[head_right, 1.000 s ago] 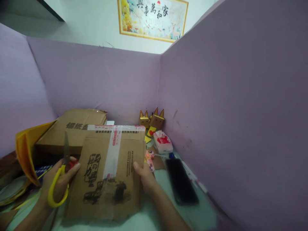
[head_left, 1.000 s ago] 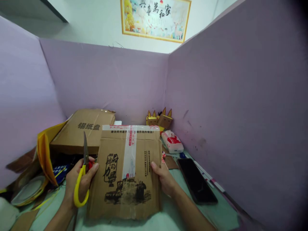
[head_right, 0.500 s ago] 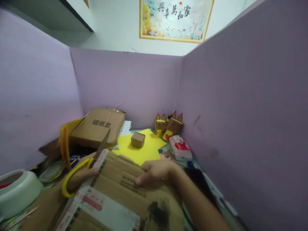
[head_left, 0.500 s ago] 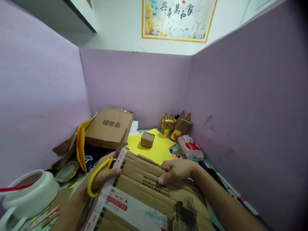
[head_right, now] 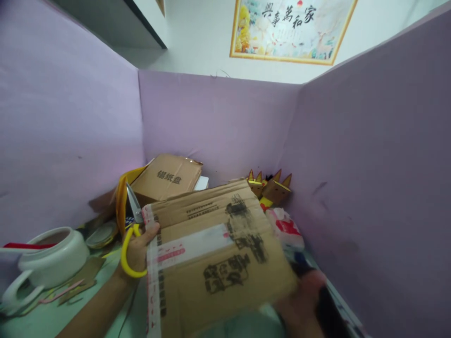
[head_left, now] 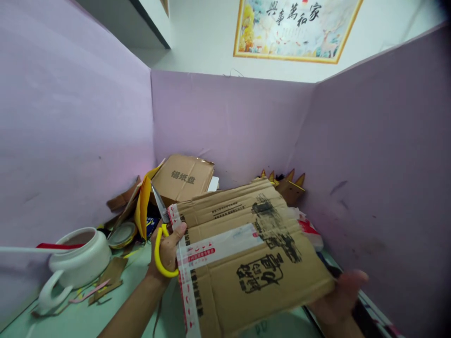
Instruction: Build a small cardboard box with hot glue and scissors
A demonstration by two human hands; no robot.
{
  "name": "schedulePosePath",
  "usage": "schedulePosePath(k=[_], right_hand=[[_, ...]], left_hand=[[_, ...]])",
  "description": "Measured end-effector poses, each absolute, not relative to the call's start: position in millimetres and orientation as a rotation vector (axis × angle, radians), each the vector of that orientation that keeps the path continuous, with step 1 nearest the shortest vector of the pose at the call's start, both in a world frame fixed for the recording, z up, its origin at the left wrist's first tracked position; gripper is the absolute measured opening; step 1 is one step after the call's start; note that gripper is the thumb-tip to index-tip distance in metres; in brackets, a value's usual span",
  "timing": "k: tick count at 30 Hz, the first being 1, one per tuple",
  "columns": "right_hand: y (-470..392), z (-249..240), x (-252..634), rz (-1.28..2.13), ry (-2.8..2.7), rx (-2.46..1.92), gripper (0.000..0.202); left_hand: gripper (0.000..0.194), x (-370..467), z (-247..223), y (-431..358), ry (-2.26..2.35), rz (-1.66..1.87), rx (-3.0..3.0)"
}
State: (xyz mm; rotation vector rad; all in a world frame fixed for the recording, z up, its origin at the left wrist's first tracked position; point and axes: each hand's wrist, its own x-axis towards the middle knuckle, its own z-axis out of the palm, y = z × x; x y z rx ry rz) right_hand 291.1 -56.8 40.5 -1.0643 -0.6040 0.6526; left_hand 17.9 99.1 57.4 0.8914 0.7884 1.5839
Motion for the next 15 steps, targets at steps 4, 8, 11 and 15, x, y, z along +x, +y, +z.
schedulePosePath(k=[4, 8, 11, 15], right_hand=[[-62.5, 39.7, 246.4, 0.962, -0.501, -0.731, 0.098], [-47.4, 36.9, 215.4, 1.035, -0.550, -0.848, 0.064], [-33.6, 30.2, 214.4, 0.937, -0.444, -0.926, 0.055], [-29.2, 32.4, 244.8, 0.817, -0.383, -0.971, 0.065]], left_hand=[[0.035, 22.8, 51.5, 96.5, 0.858, 1.655, 0.855], [0.030, 31.2, 46.7, 82.7, 0.970, 1.721, 0.889], [0.027, 37.1, 44.3, 66.8, 1.007, 1.631, 1.065], [0.028, 37.9, 44.8, 61.6, 0.899, 1.398, 1.271]])
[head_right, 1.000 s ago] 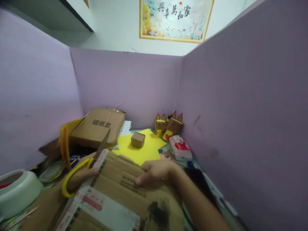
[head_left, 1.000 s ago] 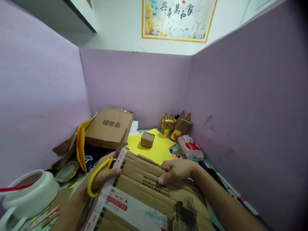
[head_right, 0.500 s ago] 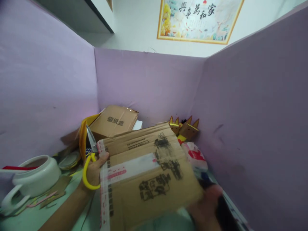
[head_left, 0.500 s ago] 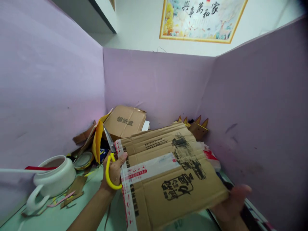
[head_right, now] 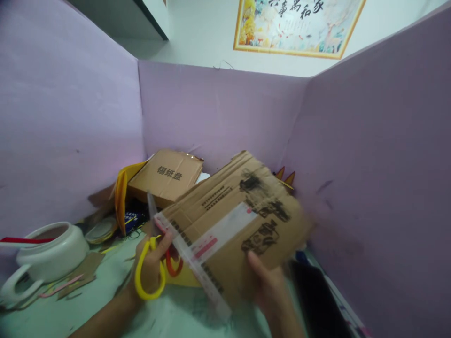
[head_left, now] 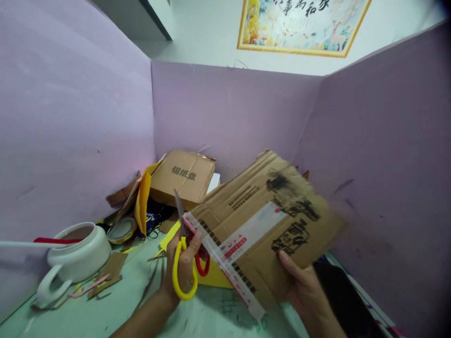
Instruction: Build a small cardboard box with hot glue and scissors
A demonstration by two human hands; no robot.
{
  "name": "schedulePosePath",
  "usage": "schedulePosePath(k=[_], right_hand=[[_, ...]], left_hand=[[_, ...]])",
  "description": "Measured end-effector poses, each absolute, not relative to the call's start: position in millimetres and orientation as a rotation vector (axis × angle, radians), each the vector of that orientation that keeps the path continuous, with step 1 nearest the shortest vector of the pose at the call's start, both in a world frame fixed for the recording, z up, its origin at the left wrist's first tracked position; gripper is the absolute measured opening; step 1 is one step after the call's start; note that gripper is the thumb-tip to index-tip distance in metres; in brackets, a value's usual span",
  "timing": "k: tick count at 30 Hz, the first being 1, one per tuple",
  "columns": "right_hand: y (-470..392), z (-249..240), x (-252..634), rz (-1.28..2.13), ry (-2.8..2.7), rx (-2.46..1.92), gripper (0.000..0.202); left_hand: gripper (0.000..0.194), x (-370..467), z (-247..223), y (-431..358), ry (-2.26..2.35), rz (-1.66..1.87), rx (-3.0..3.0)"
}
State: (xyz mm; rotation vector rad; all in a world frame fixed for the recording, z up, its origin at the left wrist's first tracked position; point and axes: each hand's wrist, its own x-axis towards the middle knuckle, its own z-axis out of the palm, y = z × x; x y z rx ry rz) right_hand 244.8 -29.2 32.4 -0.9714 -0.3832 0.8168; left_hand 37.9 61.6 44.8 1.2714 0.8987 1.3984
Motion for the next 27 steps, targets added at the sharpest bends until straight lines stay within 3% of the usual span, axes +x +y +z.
schedulePosePath(k=[5, 8, 14, 21, 27], right_hand=[[-39.2, 34.9, 281.5, 0.551, -0.359, -1.029, 0.069], [-43.9, 31.4, 284.6, 0.495, -0.338, -1.036, 0.068], [-46.6, 27.0, 286.3, 0.458, -0.407, -1.036, 0.065], [-44.5, 22.1, 292.8, 0.430, -0.417, -1.062, 0.066], [-45.9, 13.7, 292.2, 0.446, -0.520, -1.128, 0.063]], left_hand=[[0.029, 21.8, 46.4, 83.0, 0.999, 1.113, 1.778], [0.040, 9.4, 41.2, 94.5, 1.016, 1.094, 1.999], [0.039, -7.6, 31.8, 108.6, 0.927, 0.897, 2.184], [0.042, -9.4, 66.7, 97.0, 0.805, 0.747, 2.257], [0.046, -2.3, 67.6, 83.6, 0.962, 0.747, 2.320]])
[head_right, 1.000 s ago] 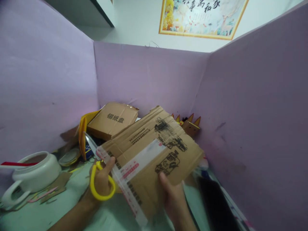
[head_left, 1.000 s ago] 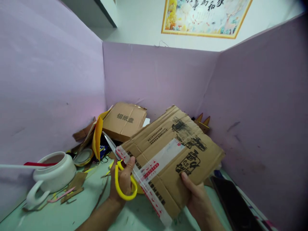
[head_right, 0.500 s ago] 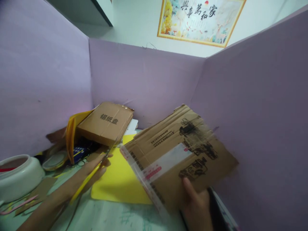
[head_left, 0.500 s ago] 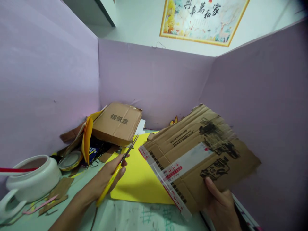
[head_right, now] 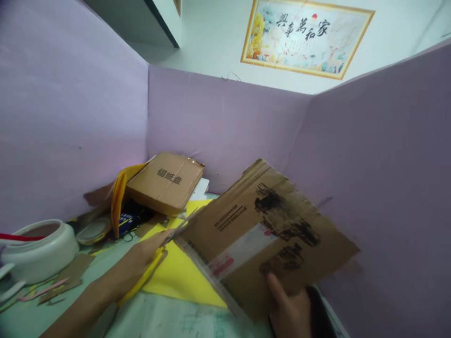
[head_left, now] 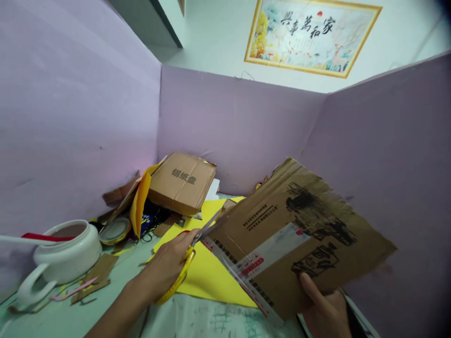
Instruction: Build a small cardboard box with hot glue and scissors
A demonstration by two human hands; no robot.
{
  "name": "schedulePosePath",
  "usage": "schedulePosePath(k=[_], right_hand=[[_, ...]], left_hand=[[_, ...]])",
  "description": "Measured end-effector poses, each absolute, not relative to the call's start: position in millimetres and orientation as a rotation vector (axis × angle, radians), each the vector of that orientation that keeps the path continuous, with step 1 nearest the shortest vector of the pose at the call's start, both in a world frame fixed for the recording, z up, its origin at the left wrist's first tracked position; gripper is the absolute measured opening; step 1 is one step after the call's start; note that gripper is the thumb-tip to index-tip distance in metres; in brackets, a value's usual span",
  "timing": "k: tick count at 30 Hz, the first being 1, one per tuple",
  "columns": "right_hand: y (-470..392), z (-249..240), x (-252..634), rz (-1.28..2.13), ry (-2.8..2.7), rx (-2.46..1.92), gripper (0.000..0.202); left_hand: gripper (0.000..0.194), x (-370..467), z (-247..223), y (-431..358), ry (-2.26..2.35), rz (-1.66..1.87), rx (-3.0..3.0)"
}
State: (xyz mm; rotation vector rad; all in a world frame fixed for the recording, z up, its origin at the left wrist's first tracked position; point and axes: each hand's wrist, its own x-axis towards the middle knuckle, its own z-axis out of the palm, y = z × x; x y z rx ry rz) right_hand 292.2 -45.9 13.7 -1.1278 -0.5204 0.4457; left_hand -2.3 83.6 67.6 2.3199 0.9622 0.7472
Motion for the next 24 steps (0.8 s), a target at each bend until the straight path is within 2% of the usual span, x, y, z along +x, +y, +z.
schedulePosePath(k=[9, 15, 24], right_hand=[[-44.9, 3.3, 289.0, 0.468, -0.484, -1.160, 0.065], [-43.5, 10.4, 282.9, 0.404, -0.499, -1.178, 0.076], [-42.3, 5.1, 285.0, 0.449, -0.519, -1.209, 0.077]], left_hand=[[0.061, 4.1, 57.0, 82.6, 1.186, 0.663, 2.433], [0.061, 6.0, 55.6, 78.5, 1.192, 0.706, 2.434], [0.059, 1.8, 46.7, 88.2, 1.126, 0.893, 2.453]])
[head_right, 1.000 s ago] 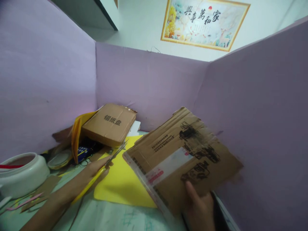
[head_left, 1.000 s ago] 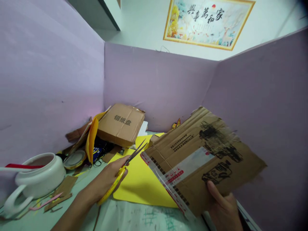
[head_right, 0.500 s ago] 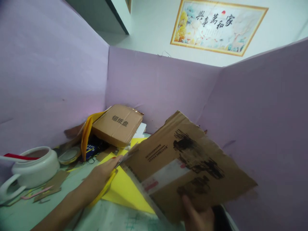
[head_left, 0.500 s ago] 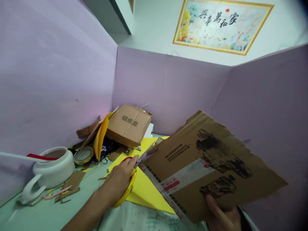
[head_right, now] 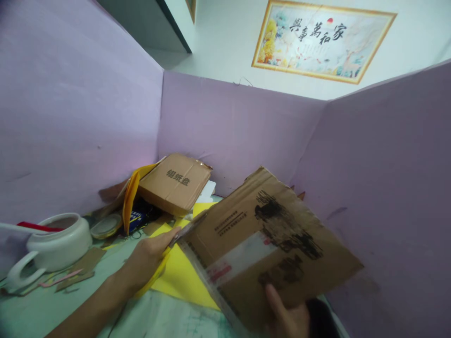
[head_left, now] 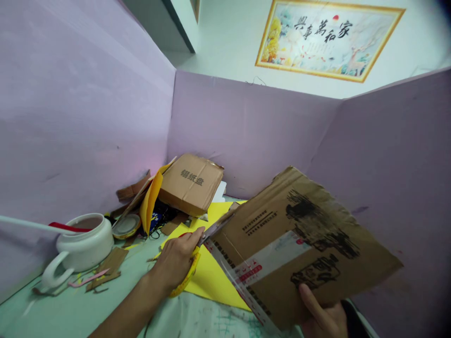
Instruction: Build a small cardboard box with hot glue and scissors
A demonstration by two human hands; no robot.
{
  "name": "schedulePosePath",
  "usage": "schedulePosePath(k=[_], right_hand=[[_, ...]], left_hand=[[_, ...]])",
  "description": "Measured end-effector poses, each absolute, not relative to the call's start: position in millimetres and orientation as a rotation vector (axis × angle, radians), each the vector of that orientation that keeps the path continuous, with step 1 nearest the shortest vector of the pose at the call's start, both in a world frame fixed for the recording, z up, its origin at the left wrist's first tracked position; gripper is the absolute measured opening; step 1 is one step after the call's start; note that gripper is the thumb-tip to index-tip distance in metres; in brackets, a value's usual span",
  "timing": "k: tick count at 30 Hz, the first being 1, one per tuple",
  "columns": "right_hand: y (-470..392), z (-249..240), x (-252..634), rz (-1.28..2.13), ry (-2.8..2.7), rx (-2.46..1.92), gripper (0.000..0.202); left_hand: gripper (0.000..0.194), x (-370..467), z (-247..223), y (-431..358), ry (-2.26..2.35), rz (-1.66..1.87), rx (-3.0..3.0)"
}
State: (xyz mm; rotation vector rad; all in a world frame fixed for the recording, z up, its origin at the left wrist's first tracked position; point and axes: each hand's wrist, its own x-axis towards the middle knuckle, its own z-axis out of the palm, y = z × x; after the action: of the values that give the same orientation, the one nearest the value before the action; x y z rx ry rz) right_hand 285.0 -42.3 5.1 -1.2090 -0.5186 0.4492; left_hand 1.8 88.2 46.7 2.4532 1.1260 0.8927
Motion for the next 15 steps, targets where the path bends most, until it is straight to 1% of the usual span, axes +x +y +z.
schedulePosePath(k=[7, 12, 15], right_hand=[[-42.9, -7.2, 284.6, 0.520, -0.516, -1.157, 0.072], [-41.7, -12.4, 281.2, 0.575, -0.500, -1.104, 0.081], [-42.4, -11.8, 279.7, 0.571, -0.508, -1.107, 0.079]], left_hand=[[0.063, 8.1, 52.8, 80.2, 1.122, 0.810, 2.477], [0.060, 10.9, 62.3, 75.3, 1.315, 0.662, 2.535], [0.058, 10.1, 61.0, 77.7, 1.325, 0.723, 2.598]])
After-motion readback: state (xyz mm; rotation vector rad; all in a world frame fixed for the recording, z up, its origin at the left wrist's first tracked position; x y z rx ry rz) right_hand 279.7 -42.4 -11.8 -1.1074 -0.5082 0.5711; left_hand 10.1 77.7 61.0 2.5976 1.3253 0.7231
